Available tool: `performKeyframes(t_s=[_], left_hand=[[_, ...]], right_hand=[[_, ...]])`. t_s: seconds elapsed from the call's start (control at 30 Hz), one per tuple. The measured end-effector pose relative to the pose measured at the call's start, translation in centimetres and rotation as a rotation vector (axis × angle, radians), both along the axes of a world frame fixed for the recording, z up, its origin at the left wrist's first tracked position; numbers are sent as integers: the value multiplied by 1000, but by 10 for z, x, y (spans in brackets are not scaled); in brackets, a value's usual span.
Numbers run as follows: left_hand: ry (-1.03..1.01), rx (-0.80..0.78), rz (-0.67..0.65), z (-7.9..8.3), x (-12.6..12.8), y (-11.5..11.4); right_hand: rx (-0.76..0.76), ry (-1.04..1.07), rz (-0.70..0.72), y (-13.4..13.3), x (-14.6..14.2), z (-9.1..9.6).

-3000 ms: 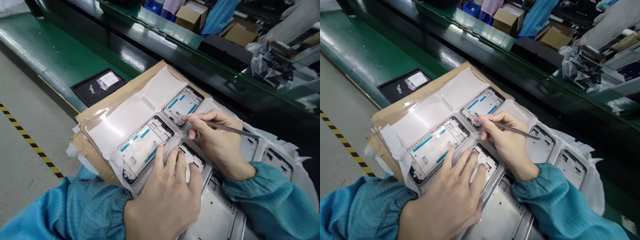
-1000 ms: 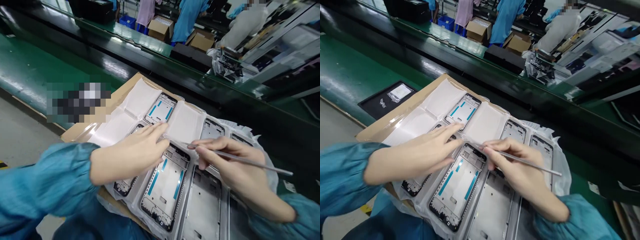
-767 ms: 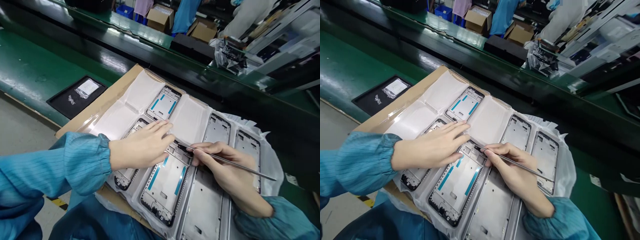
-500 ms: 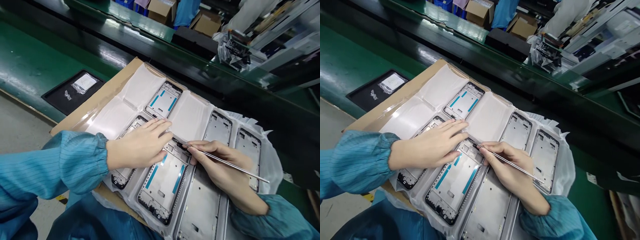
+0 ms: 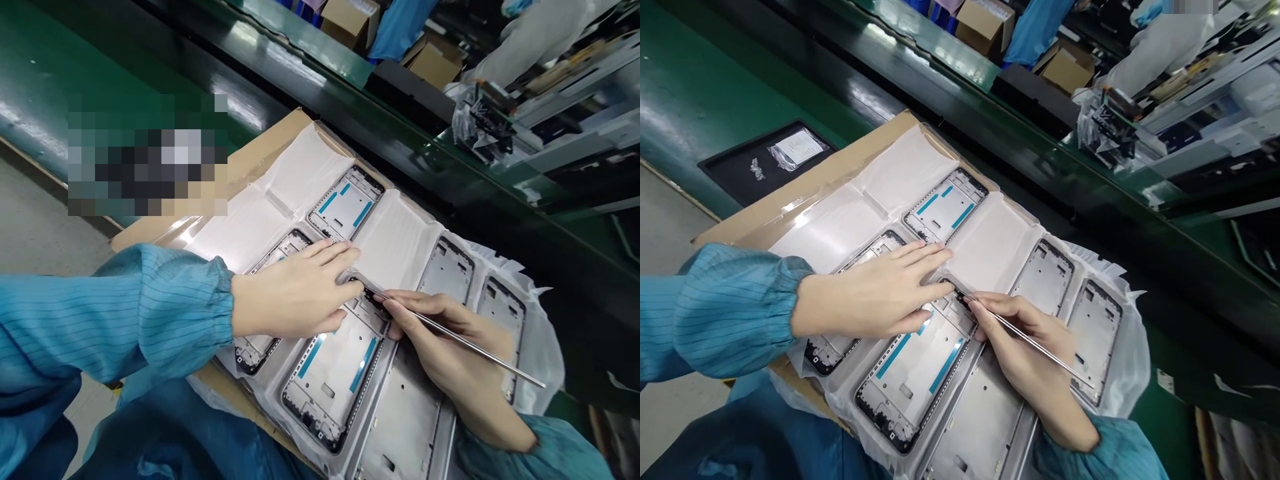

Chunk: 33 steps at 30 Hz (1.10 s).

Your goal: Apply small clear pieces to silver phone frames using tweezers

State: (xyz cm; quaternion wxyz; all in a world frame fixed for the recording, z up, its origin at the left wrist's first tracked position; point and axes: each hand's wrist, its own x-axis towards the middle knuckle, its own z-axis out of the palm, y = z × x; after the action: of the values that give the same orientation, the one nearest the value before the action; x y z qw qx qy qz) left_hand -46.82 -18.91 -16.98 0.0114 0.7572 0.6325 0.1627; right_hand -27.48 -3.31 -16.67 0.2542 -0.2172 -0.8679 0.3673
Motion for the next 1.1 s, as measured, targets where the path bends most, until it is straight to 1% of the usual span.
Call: performKeyframes(t_s=[0.13,0.3,0.43,0.5,0.57,0.63,0.77,0.83,0.9,0.93,1.03,1.1], left_hand=[[38,-8,5,2,0,0],[95,-61,15,7,3,-1],[135,-40,26,9,5,-3],[154,-19,34,9,6,-3],[165,1,34,10,7,-2],[166,13,36,11,9,-1],[150,17,58,12,11,1],[115,26,60,10,10,0],[76,22,60,8,7,0],[61,16,66,6,6,-1],[38,1,101,0,3,-2],[31,1,122,-4,5,-3]], right_hand=[[10,-3,2,0,0,-1],[51,-5,-10,-2,1,-1],[97,11,-12,-3,3,-2],[91,9,5,-3,3,-2],[62,6,14,-3,2,-1],[9,27,-9,-3,2,1],[-143,105,-72,0,2,4],[-229,145,-70,3,2,5],[-285,209,-46,8,2,9],[-290,252,-29,10,2,13],[-212,343,28,10,1,29],[-139,280,94,5,2,40]])
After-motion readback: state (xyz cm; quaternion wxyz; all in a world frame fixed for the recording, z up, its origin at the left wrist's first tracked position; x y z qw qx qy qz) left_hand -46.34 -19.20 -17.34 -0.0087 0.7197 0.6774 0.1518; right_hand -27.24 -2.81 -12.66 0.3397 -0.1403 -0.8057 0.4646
